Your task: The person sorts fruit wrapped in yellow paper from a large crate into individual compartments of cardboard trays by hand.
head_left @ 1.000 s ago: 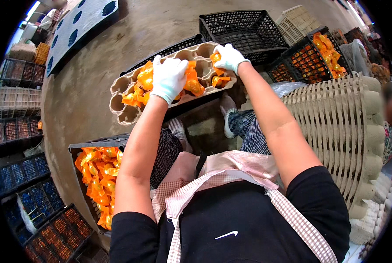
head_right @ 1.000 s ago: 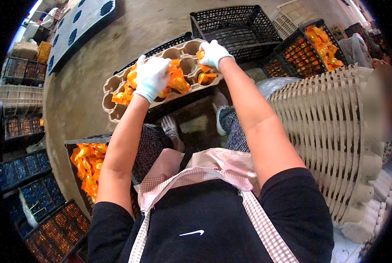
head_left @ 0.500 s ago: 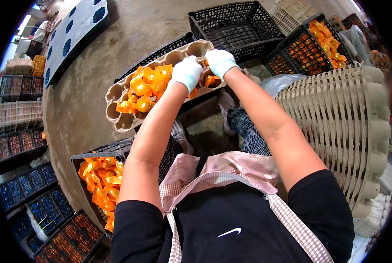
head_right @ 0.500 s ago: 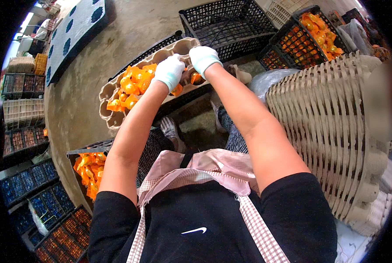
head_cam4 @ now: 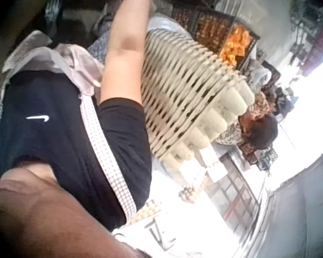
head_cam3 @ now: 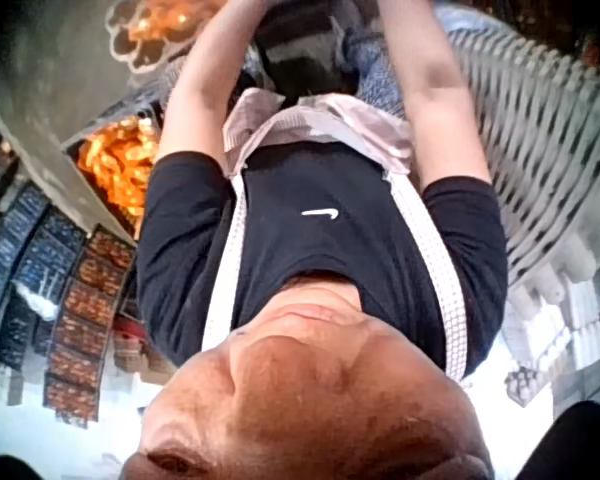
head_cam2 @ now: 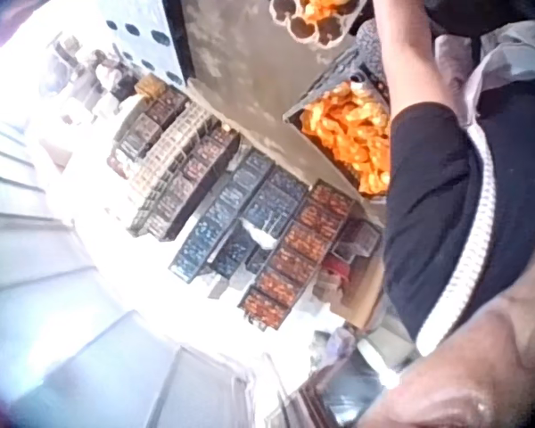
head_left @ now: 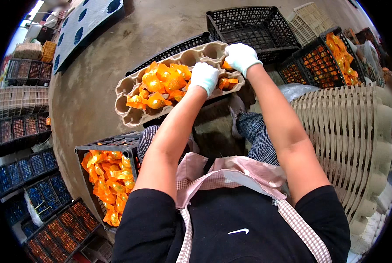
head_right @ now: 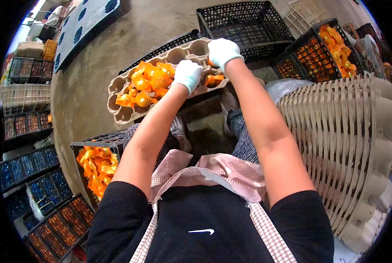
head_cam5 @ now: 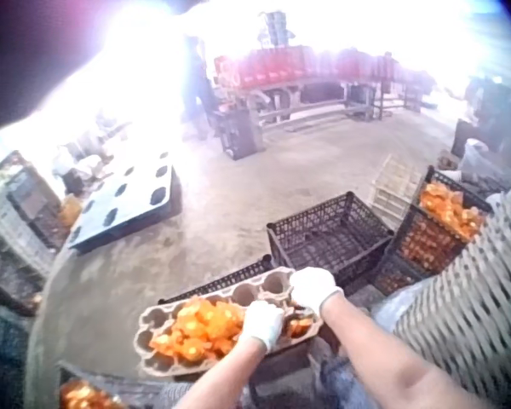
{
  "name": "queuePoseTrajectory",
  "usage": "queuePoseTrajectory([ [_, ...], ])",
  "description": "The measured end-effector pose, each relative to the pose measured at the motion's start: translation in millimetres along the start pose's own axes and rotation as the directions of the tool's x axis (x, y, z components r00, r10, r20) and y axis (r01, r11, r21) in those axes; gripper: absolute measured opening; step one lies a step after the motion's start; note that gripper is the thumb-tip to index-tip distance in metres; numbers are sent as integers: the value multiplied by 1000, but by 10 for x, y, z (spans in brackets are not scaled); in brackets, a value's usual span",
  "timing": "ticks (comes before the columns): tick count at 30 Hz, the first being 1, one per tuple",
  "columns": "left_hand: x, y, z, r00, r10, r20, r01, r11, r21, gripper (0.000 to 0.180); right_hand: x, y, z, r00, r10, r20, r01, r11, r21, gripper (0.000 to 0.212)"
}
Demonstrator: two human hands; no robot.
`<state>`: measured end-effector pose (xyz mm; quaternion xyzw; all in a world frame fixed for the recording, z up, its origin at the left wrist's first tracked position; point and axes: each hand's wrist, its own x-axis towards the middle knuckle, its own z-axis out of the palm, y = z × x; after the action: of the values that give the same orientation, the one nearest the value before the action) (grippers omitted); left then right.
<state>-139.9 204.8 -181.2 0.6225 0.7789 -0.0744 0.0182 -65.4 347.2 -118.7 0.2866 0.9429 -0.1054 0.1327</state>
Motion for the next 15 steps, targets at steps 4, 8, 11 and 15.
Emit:
queuePoseTrajectory([
  [4,186,-140,414,964,-182,-194,116,945,-306,18,-11,-494,-112,964,-205,-168,250,914,320,38],
  [8,-422,-348,-219,972,-99,-213,-18,873,-487,12,206,-799,17,948,-315,-51,306,850,429,52],
  [11,-801,-673,-482,877,-261,-403,118,931,-347,9,440,-1041,47,936,-333,111,294,917,270,56],
  [15,-894,-951,-609,658,-461,-595,124,846,-519,11,388,-955,257,928,-310,207,202,885,419,53],
])
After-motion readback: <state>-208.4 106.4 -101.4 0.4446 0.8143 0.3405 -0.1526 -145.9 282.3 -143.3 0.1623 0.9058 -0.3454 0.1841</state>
